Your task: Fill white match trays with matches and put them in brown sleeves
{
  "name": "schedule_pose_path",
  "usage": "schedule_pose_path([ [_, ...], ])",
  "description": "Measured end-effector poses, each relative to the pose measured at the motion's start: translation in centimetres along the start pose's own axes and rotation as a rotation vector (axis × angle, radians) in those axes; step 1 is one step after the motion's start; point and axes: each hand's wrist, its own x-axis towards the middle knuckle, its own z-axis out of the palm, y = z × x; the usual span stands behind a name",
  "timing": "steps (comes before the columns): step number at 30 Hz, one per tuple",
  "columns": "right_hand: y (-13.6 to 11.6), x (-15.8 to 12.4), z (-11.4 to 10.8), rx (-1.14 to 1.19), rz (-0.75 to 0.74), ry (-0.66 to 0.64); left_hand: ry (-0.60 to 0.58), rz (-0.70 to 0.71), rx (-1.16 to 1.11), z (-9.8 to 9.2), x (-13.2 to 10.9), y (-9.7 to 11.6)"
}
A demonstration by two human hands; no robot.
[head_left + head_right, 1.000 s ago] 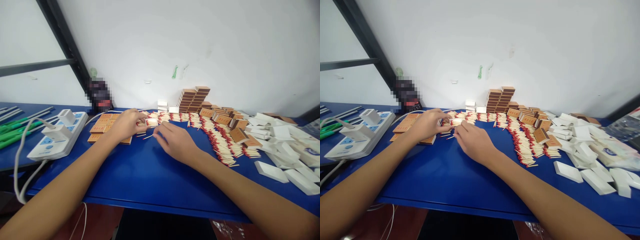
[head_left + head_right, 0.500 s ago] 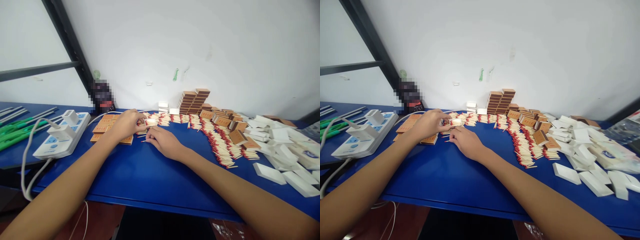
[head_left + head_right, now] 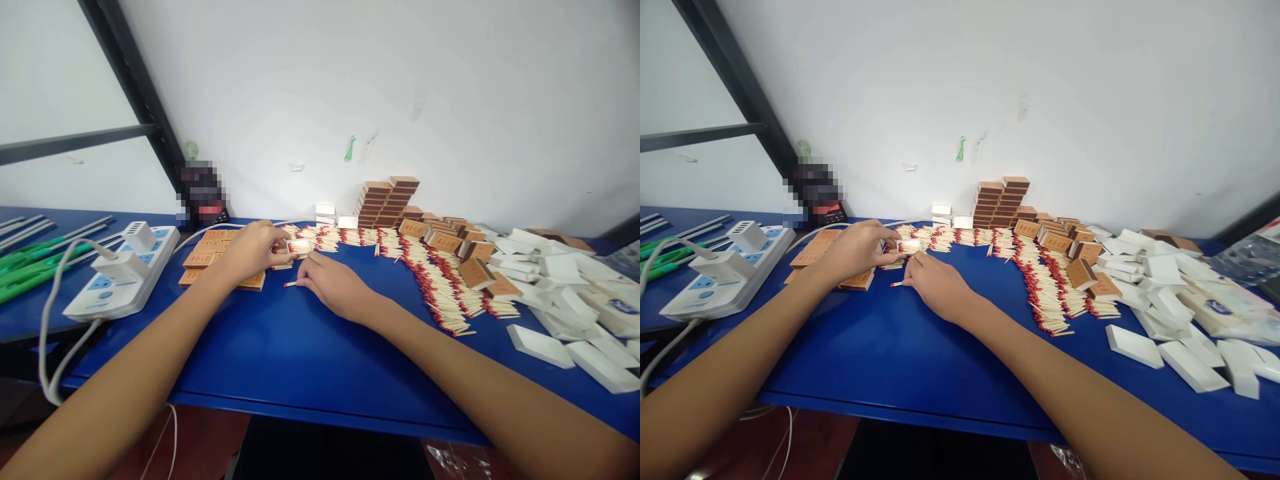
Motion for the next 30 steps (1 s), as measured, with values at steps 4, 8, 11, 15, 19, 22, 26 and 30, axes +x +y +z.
schedule_pose_path([
  [4,1.4,-0.2,-1.1,-0.035,0.052,0.132,-0.031,0.013,-0.014,0.0,-0.1,0.4],
  [8,2.6,0.1,-1.5,-0.083,0.089,0.275,-0.03,0.095,-0.094,0.3,-0.2,0.7],
  [11,2.8,0.2,-1.4,-0.103,0.053,0.261,-0.015,0.128,-0.128,0.5,-0.3,0.9],
  [15,3.0,0.0,-1.6,-0.066,0.066,0.34,-0.019,0.101,-0.13,0.1,-0.2,0.7],
  [19,4.5,-0.2,-1.5,-0.047,0.09,0.354,0.009,-0.037,-0.086,-1.1,0.0,0.3],
  [22,5.2,-0.1,-1.0,-0.039,0.058,0.205,0.016,-0.108,-0.044,-1.7,0.0,0.0],
  [26,4.7,0.3,-0.6,-0.093,0.061,0.093,0.0,-0.136,-0.024,-1.4,0.1,-0.2],
  [30,4.2,0.4,-0.6,-0.097,0.048,0.084,-0.004,-0.117,-0.027,-0.9,0.1,-0.5],
])
